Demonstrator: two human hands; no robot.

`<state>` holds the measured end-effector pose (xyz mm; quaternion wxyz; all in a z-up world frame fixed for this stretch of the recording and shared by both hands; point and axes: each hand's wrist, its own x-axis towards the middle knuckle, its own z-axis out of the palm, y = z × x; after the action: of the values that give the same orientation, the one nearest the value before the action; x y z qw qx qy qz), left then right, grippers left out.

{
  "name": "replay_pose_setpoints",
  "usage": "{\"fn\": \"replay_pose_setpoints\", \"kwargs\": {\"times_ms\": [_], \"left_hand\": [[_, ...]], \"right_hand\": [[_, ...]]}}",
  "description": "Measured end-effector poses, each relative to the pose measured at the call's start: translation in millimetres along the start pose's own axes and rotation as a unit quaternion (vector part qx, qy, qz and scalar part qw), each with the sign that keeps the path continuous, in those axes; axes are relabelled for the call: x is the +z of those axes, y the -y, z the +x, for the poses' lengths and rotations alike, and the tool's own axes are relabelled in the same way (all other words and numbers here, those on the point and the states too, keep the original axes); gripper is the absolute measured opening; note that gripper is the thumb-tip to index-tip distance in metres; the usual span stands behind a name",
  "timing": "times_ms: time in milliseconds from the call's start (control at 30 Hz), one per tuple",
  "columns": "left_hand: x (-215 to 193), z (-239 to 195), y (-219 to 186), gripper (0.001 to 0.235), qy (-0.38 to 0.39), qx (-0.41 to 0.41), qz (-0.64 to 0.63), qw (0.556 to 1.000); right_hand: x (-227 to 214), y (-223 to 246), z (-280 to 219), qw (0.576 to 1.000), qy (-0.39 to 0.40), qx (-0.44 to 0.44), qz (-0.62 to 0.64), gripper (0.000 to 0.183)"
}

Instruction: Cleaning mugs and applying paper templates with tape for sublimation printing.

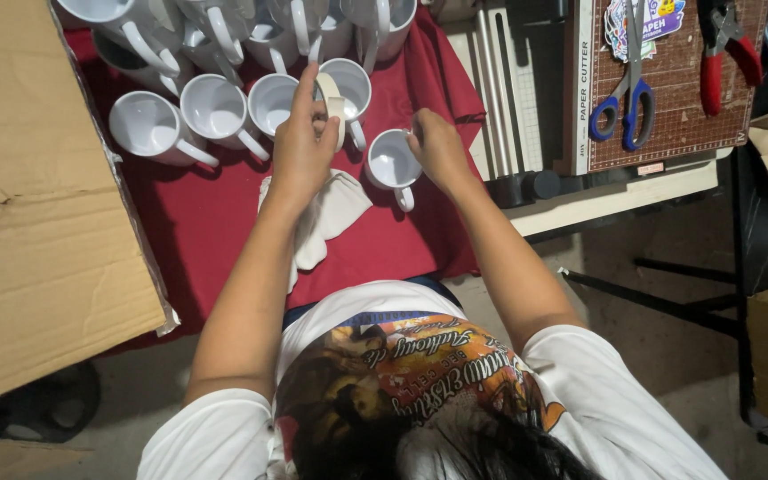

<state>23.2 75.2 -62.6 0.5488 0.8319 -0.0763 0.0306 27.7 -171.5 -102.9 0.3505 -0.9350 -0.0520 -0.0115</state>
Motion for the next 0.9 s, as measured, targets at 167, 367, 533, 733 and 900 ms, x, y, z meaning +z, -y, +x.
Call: {"fn": "replay_pose_setpoints", "kwargs": {"times_ms": [167,367,533,733,900], "left_hand": [[-0.6,2.4,-3.5,0.074,-0.003,0.005,0.022,1.000],[-3.7,8.0,16.6,0.069,-0.050,0.158,0.261,0.951],[4.9,8.2,30.7,0.062,-0.033,0.174,0.367,0.913],[13.5,14.9,31.0,0.059,-0.040,0.197,0.406,0.891],[20.5,10.5,20.6,0.041,-0.019,0.191,0.410,0.892]], "right_hand": [[2.5,-5.4,0.6,1.000,0.006,0.008,0.011,0.029],[-6.2,-12.2,3.6,0.996,0.048,0.038,0.061,0.036],[-21.9,-11.5,6.5,0.993,0.067,0.060,0.082,0.038],[-38.6,-19.5,17.2,0.994,0.041,0.065,0.072,0.034],[-47.1,-15.5,26.8,0.996,0.013,0.035,0.077,0.033]]}}
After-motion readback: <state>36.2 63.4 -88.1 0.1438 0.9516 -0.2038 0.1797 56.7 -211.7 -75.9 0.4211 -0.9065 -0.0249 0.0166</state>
